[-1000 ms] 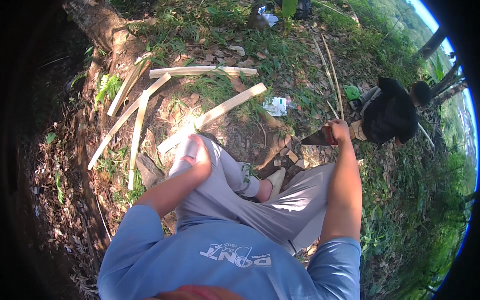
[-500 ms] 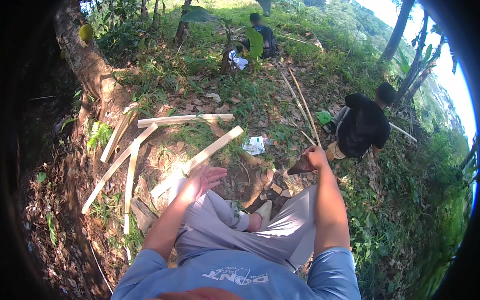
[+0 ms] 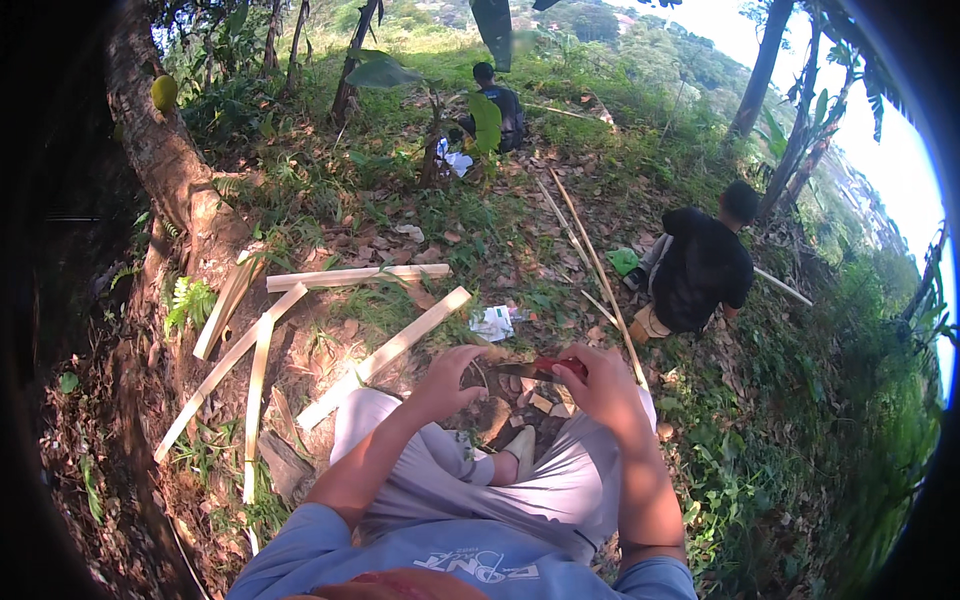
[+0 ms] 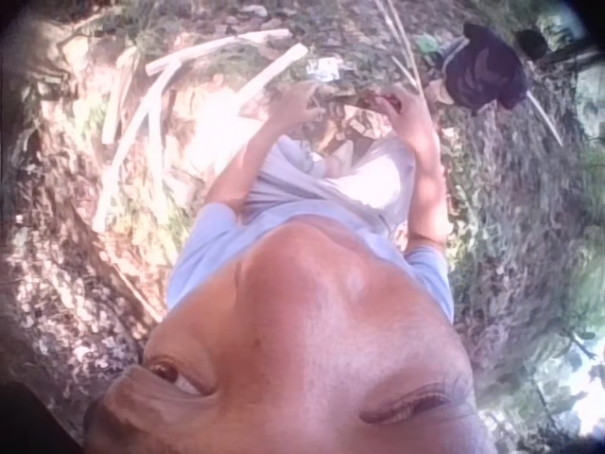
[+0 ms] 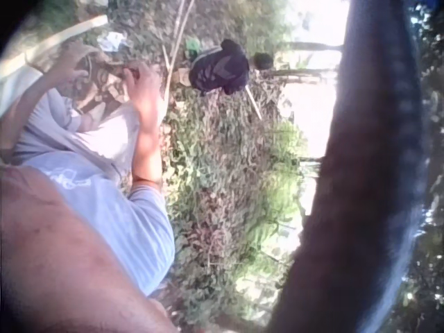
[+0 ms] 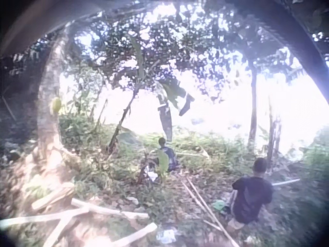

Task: The person sits on the ground in a wooded area and uses a red-handled machete to split and shape thin wooden sticks. They repeatedly hold the sticks against their leg and strike them with the blade to create smaller pieces, which are placed on the ground nearby.

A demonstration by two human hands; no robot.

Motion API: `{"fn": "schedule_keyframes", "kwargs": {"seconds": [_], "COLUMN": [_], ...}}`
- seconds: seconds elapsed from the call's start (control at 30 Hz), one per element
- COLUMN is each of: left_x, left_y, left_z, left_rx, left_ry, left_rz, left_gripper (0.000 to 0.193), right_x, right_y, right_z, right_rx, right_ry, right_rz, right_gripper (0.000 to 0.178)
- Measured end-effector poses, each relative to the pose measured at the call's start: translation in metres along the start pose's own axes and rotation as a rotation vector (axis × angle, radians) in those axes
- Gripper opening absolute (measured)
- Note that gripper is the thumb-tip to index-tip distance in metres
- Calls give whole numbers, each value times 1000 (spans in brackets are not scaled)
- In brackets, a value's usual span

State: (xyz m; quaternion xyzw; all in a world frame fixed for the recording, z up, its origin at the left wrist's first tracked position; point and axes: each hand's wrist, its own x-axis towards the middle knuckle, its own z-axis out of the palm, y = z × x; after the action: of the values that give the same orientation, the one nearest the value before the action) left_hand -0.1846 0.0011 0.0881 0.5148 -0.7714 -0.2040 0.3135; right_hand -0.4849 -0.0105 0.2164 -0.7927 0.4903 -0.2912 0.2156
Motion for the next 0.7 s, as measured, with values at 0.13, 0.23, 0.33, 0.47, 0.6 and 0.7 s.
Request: {"fn": "schedule_keyframes", "kwargs": {"seconds": [0.13, 0.23, 0.33, 0.47, 0.6, 0.7], "left_x": [11, 12, 5, 6, 16, 23], "left_y": [17, 16, 26, 17, 9, -2], "left_z": [-5, -11, -28, -37, -45, -52], "left_rx": [114, 99, 8, 82, 101, -75], "left_ry": [-60, -170, -24, 3, -48, -148], "left_rz": [155, 179, 151, 189, 189, 150], "left_gripper": [62, 46, 35, 31, 27, 19], "right_x": [-27, -40, -45, -52, -52, -54], "right_y": [-13, -21, -34, -28, -23, -36], "right_z": [-4, -5, -12, -4, -1, -3], "right_rx": [276, 389, 288, 362, 297, 320], "right_ry": [75, 74, 66, 124, 188, 188], "right_rz": [59, 91, 40, -29, -170, -160], "right_gripper": [18, 17, 16, 16, 16, 16]}}
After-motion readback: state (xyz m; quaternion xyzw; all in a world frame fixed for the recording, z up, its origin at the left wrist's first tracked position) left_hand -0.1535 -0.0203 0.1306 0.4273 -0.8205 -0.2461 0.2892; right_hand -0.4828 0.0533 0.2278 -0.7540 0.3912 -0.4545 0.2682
